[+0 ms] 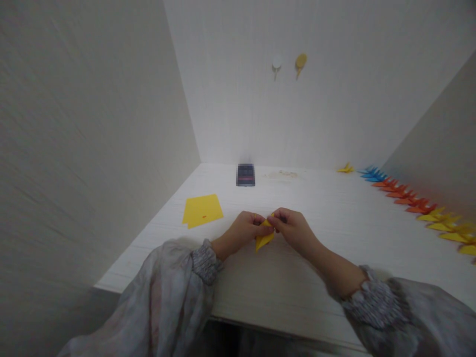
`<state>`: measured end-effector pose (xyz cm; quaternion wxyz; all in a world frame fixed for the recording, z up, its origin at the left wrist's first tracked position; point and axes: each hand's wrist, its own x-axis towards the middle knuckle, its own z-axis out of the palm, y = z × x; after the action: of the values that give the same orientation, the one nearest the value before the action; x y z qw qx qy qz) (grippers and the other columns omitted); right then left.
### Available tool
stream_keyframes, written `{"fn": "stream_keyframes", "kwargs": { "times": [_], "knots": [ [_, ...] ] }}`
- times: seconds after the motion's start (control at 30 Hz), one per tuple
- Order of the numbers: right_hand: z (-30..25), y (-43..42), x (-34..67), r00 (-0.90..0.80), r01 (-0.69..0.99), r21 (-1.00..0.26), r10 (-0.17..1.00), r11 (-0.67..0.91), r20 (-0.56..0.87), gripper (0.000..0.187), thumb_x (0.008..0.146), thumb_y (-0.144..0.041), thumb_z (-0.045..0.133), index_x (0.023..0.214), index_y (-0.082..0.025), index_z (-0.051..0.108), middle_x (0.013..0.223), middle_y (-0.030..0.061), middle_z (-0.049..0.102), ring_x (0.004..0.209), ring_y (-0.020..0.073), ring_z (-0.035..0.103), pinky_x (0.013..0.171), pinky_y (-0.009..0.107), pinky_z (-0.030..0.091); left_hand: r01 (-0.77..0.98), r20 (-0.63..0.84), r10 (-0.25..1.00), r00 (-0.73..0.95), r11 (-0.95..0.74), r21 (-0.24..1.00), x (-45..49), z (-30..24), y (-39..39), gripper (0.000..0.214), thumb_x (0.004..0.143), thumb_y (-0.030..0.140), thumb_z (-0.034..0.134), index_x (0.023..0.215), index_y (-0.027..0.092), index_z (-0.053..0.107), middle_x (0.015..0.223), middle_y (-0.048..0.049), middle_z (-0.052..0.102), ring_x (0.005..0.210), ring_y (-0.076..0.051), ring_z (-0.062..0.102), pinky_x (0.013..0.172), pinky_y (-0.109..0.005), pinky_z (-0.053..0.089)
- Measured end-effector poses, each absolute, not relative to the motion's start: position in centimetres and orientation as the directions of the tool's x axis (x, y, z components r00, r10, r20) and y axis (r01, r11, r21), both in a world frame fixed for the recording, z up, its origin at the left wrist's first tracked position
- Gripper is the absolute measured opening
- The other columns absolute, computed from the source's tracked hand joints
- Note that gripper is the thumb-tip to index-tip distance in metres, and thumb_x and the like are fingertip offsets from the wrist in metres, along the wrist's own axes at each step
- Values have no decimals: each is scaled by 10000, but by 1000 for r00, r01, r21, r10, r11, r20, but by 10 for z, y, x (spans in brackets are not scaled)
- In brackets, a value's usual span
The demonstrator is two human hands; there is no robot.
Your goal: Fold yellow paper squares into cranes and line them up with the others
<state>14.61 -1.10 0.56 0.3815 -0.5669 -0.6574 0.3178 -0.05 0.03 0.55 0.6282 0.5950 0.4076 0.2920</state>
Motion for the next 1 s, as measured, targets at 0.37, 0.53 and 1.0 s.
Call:
{"fn": "stream_keyframes", "kwargs": {
  "times": [0.37,0.53,1.0],
  "knots": [
    [2,-12,142,-1,458,-866,974,203,228,287,756,-346,427,519,-185,442,494,-18,443,504,112,416,480,235,327,89,-79,845,528,38,995,0,2,1,221,574,331,668,578,126,585,512,33,526,468,-65,446,484,-197,329],
    [5,-10,148,-21,500,-818,948,286,318,238,767,-357,455,626,-176,516,568,-6,482,551,120,432,517,244,340,-15,-62,817,574,86,996,0,1,2,289,540,310,705,723,123,582,660,-4,600,564,-85,527,549,-210,383],
    [-1,-7,152,-90,98,-969,972,226,218,204,650,-365,616,730,-182,578,629,-10,573,582,116,525,588,267,440,-237,-32,912,410,141,961,0,7,5,307,540,193,717,770,120,529,696,2,630,616,-91,596,619,-231,471]
  ]
}}
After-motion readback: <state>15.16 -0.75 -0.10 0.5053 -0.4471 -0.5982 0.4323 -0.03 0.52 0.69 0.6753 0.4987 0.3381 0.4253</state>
